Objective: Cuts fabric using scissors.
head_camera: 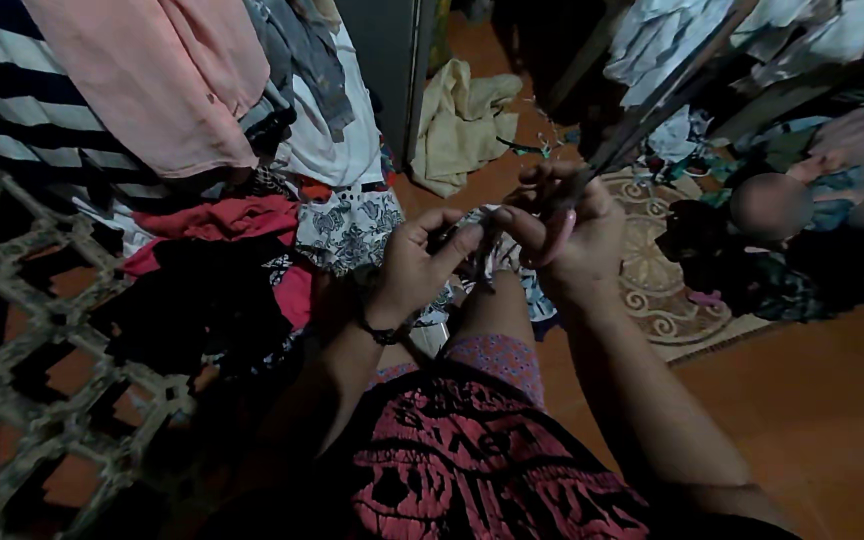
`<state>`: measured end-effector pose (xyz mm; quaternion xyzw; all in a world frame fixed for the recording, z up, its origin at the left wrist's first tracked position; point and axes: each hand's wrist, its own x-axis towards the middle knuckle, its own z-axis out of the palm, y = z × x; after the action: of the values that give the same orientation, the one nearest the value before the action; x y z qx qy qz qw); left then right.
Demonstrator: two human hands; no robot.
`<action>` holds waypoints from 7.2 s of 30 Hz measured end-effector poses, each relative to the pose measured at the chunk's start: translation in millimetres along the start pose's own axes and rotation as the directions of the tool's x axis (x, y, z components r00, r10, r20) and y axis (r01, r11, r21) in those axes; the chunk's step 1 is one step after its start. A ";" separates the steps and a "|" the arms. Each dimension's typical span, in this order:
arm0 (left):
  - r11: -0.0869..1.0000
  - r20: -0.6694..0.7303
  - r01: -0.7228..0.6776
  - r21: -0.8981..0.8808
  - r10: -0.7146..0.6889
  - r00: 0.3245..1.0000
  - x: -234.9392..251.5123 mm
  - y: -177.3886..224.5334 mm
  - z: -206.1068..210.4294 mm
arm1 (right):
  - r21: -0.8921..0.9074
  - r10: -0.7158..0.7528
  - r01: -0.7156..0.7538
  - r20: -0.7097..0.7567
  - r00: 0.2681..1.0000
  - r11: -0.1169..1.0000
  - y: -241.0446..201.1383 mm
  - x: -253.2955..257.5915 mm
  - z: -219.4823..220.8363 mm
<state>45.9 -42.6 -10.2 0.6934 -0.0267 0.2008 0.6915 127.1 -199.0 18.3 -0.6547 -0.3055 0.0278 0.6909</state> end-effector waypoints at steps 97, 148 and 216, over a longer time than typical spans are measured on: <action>0.986 0.277 0.163 0.013 -0.160 0.947 -8.8 -6.0 18.3 | 0.068 0.113 -0.099 -0.259 0.959 0.993 -29.1 -20.6 -30.9; 0.811 0.554 0.532 -0.244 -0.334 0.763 -29.8 -33.8 1.5 | 0.213 0.441 -0.394 -0.267 0.857 0.894 -0.8 -31.9 -43.7; 0.916 -0.148 0.225 -0.334 -0.286 0.947 46.2 41.5 -0.5 | -0.248 0.157 -0.071 0.349 0.924 0.966 70.2 -72.1 -39.1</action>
<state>75.2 -32.8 43.7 0.5498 0.1006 0.1681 0.8120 111.9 -255.5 -72.4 -0.7305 -0.3910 0.1540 0.5383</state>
